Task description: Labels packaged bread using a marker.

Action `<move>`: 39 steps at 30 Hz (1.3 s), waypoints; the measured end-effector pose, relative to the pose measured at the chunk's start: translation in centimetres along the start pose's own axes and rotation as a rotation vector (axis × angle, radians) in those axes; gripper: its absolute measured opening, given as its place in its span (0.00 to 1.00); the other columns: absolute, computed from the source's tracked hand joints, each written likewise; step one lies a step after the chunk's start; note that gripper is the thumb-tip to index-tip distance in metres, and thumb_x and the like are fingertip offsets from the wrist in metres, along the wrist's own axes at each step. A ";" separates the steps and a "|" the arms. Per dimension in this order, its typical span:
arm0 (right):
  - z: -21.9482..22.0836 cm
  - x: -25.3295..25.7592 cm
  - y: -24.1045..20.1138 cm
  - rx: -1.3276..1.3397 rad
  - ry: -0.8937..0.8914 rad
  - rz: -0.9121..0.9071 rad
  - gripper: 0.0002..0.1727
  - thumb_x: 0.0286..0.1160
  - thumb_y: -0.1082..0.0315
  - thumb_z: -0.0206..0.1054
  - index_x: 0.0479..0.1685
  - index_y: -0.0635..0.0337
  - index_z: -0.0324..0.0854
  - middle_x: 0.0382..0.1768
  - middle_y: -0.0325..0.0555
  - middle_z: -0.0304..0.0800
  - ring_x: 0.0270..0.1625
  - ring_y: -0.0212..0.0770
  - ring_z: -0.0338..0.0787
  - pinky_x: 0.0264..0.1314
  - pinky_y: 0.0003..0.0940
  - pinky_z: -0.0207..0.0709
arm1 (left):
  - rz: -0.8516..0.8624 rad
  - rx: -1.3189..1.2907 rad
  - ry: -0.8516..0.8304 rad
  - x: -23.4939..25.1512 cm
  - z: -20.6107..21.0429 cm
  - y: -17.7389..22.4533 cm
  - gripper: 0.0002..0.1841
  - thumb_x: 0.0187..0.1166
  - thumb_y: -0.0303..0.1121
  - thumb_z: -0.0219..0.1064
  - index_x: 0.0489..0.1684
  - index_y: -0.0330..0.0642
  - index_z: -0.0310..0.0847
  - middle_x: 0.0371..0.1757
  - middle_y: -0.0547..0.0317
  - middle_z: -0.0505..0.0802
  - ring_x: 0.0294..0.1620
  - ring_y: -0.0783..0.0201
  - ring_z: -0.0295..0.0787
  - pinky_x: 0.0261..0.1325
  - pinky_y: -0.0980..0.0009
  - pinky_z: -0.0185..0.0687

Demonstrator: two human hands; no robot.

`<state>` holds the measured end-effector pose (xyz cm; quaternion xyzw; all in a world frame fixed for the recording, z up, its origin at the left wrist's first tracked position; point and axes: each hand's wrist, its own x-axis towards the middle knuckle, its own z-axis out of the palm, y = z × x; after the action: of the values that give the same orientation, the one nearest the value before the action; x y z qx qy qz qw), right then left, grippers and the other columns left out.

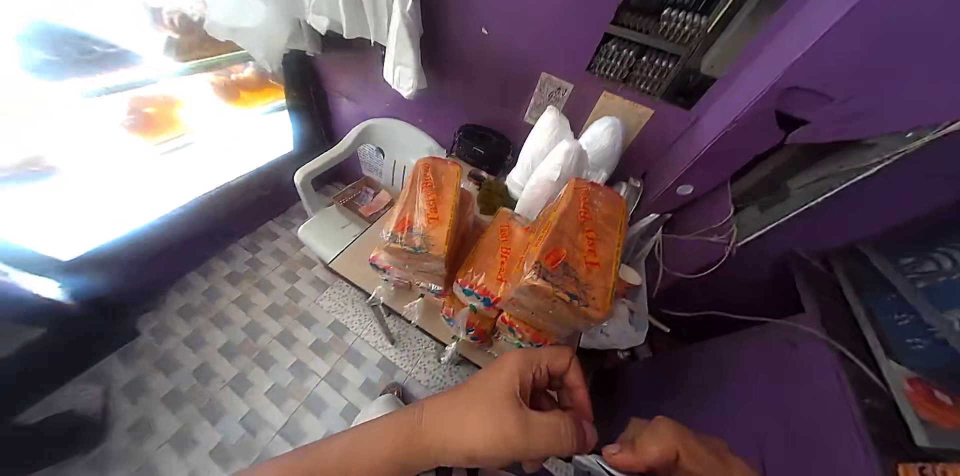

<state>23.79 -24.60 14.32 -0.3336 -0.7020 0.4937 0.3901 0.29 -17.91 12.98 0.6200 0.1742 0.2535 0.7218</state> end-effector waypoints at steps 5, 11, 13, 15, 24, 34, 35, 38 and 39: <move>3.4 3.6 0.2 -0.050 0.031 -0.070 0.08 0.85 0.69 0.63 0.49 0.65 0.83 0.42 0.45 0.91 0.40 0.21 0.88 0.44 0.17 0.83 | 0.042 0.069 0.017 -2.3 -3.6 1.0 0.07 0.84 0.36 0.63 0.36 0.45 0.76 0.21 0.75 0.79 0.18 0.84 0.73 0.22 0.86 0.68; 9.4 11.7 0.3 -0.159 0.036 -0.133 0.09 0.83 0.72 0.62 0.45 0.72 0.82 0.37 0.55 0.88 0.41 0.28 0.87 0.45 0.16 0.79 | 0.115 0.083 0.028 -6.1 -12.2 1.6 0.09 0.83 0.40 0.66 0.37 0.47 0.77 0.23 0.76 0.81 0.20 0.87 0.74 0.22 0.88 0.71; 11.5 14.5 0.5 -0.197 0.034 -0.136 0.08 0.83 0.72 0.62 0.43 0.71 0.81 0.36 0.56 0.87 0.40 0.30 0.87 0.45 0.16 0.78 | 0.125 0.047 0.017 -7.3 -15.3 1.5 0.09 0.84 0.41 0.66 0.37 0.49 0.77 0.23 0.78 0.80 0.19 0.88 0.74 0.21 0.89 0.70; 12.9 17.3 0.9 -0.214 0.026 -0.091 0.09 0.83 0.71 0.62 0.44 0.70 0.81 0.36 0.54 0.88 0.39 0.28 0.86 0.44 0.16 0.78 | 0.136 0.060 0.031 -8.2 -18.3 1.4 0.12 0.85 0.46 0.64 0.39 0.48 0.78 0.24 0.77 0.81 0.20 0.87 0.74 0.22 0.88 0.71; 4.8 32.4 6.4 -0.580 0.813 0.168 0.13 0.80 0.70 0.65 0.59 0.65 0.79 0.39 0.42 0.88 0.31 0.29 0.87 0.32 0.27 0.86 | 0.188 0.099 0.677 -10.6 -33.0 -0.3 0.32 0.85 0.64 0.50 0.77 0.53 0.70 0.64 0.65 0.88 0.56 0.64 0.90 0.57 0.65 0.89; 1.4 39.4 16.6 -0.828 0.622 0.826 0.40 0.85 0.46 0.63 0.86 0.66 0.62 0.79 0.80 0.66 0.79 0.77 0.70 0.77 0.73 0.64 | -0.181 -0.015 0.535 -11.0 -35.4 -5.1 0.27 0.85 0.46 0.51 0.80 0.42 0.68 0.65 0.55 0.88 0.58 0.61 0.90 0.61 0.59 0.88; 3.7 39.4 15.4 -0.756 0.621 0.795 0.42 0.85 0.43 0.60 0.89 0.63 0.58 0.78 0.77 0.68 0.78 0.73 0.73 0.74 0.71 0.68 | -0.236 -0.014 0.467 -10.5 -35.6 -5.6 0.29 0.87 0.47 0.50 0.84 0.43 0.65 0.70 0.52 0.85 0.64 0.59 0.88 0.65 0.57 0.86; 11.5 39.3 12.6 -0.716 0.460 0.850 0.53 0.74 0.40 0.71 0.96 0.48 0.46 0.86 0.73 0.57 0.84 0.73 0.66 0.75 0.74 0.67 | -0.356 -0.066 0.337 -8.1 -35.4 -6.5 0.34 0.90 0.50 0.47 0.93 0.46 0.50 0.87 0.45 0.69 0.80 0.51 0.75 0.77 0.50 0.75; 13.5 39.2 12.7 -0.802 0.397 0.924 0.62 0.65 0.39 0.78 0.98 0.41 0.40 0.90 0.76 0.42 0.87 0.80 0.54 0.75 0.80 0.62 | -0.368 -0.082 0.309 -7.2 -35.0 -6.4 0.35 0.91 0.51 0.44 0.95 0.46 0.46 0.91 0.46 0.64 0.85 0.51 0.70 0.81 0.49 0.70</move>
<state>-5.53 6.69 8.00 -0.8065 -0.5306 0.2390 0.1049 -24.44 5.48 0.24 0.5019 0.3822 0.2167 0.7450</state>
